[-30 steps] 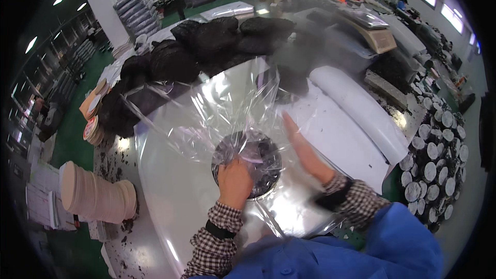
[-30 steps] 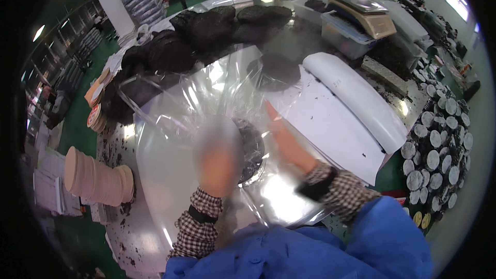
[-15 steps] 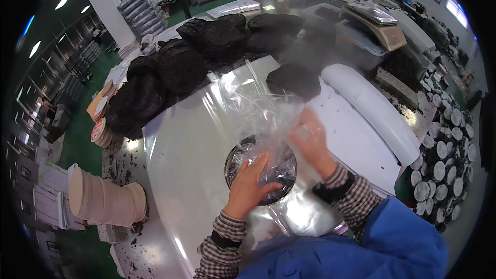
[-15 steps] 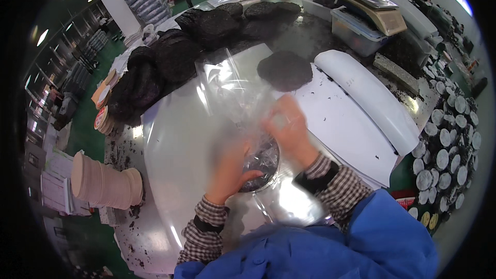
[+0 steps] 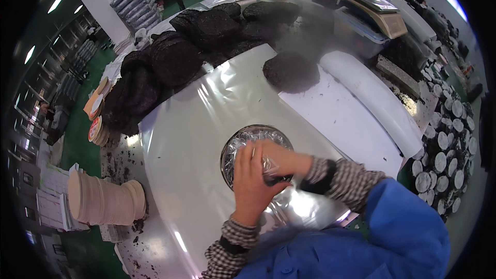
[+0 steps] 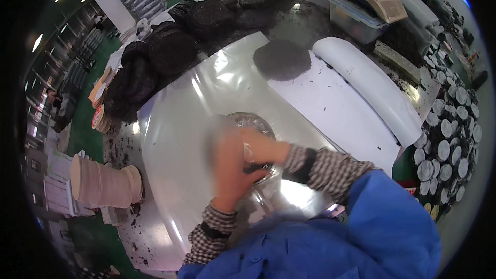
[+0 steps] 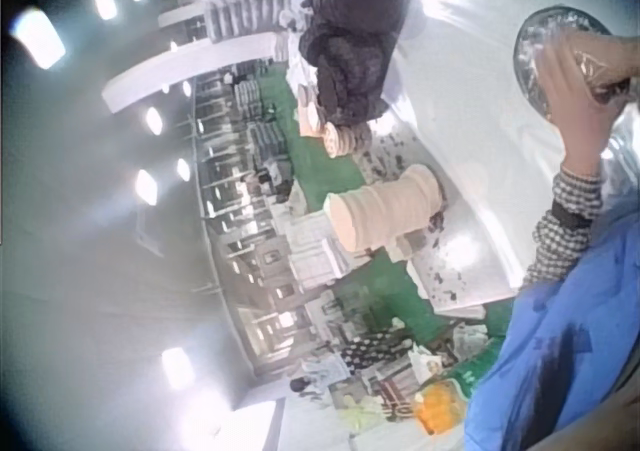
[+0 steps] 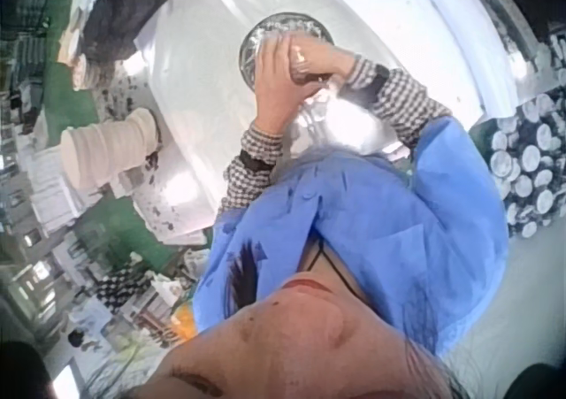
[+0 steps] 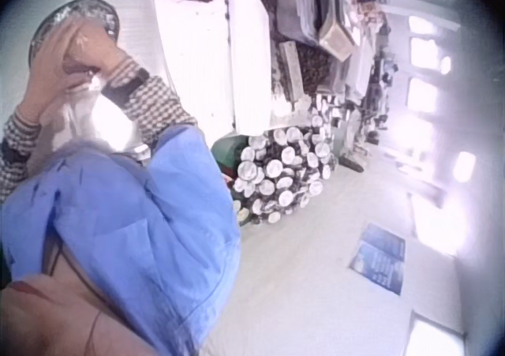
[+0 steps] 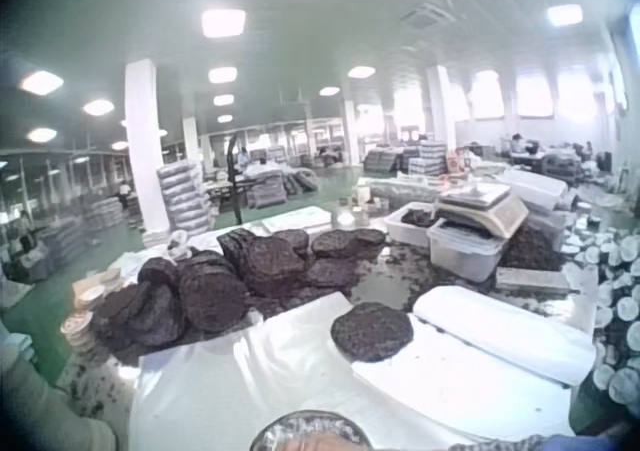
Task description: The person repeatedly wraps dark, round cushion-like objects in clear plastic film on a stainless steel table. They smooth the film over the object, fold the edges, and place a white paper insert into the center of the wrapped item before moving it aside and repeating the process with the next object.
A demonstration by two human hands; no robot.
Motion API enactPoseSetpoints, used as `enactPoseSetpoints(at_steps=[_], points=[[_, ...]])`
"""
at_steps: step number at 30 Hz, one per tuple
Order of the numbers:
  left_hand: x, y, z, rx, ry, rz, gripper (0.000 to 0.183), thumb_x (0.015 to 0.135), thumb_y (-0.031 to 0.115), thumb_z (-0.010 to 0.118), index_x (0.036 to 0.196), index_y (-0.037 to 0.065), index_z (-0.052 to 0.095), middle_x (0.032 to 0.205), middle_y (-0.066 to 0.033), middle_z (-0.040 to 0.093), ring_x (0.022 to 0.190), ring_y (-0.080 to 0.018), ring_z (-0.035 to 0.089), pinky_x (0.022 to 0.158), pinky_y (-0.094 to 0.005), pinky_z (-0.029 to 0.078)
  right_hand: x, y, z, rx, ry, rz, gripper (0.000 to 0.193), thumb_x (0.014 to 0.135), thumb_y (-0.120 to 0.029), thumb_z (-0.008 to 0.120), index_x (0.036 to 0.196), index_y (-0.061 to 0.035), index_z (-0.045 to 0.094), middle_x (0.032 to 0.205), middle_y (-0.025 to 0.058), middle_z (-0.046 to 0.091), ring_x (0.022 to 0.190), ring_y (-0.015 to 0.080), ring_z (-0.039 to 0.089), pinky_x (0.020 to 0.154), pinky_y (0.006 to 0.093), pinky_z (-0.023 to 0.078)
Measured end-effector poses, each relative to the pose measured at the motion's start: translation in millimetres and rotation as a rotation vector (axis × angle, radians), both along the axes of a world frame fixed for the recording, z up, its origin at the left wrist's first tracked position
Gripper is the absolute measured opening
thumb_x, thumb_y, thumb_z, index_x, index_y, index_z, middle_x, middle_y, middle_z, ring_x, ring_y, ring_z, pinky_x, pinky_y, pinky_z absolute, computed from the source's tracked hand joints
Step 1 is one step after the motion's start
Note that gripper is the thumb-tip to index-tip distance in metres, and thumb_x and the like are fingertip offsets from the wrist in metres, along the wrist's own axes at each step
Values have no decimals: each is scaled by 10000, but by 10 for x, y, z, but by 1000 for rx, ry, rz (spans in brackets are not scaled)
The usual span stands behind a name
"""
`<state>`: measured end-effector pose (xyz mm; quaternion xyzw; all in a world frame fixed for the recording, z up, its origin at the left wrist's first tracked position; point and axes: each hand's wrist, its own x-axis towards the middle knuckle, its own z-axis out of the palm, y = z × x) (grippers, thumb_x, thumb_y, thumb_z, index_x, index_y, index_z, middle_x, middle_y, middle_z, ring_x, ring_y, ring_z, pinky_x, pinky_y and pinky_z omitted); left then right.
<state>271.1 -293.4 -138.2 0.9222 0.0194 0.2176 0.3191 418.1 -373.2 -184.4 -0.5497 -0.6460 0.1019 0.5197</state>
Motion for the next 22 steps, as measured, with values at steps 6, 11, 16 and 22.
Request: enactPoseSetpoints(at_steps=[6,11,16,22], points=[[290,-43,-219,283,168,130,534,705,240,778,1121,8,537,993,-151,618,970,-332,593,840,-433,473,-333,-645,772,-761,-107,-367,592,1013,-291,469,1468,32,270,1452,259,395,1183,303,563,1008,380,443],[430,208,-201,276,235,157,378,706,173,748,982,37,530,922,-159,623,930,-339,598,784,-454,446,-56,-742,409,-253,968,20,723,1021,-384,451,1534,-34,82,1551,195,261,1408,290,316,1142,395,291],[424,19,-33,279,248,225,393,701,175,754,990,39,526,988,-159,623,980,-348,581,852,-453,425,1291,-3123,535,-746,5,-1665,882,856,-515,652,1457,29,304,1416,279,433,1322,342,431,1089,431,358],[383,65,-48,261,269,212,492,695,190,753,1107,39,533,1081,-165,612,1062,-339,561,909,-449,411,1150,-4017,44,-824,280,-1297,935,748,-313,786,1459,22,280,1125,219,664,1077,285,643,1002,337,447]])
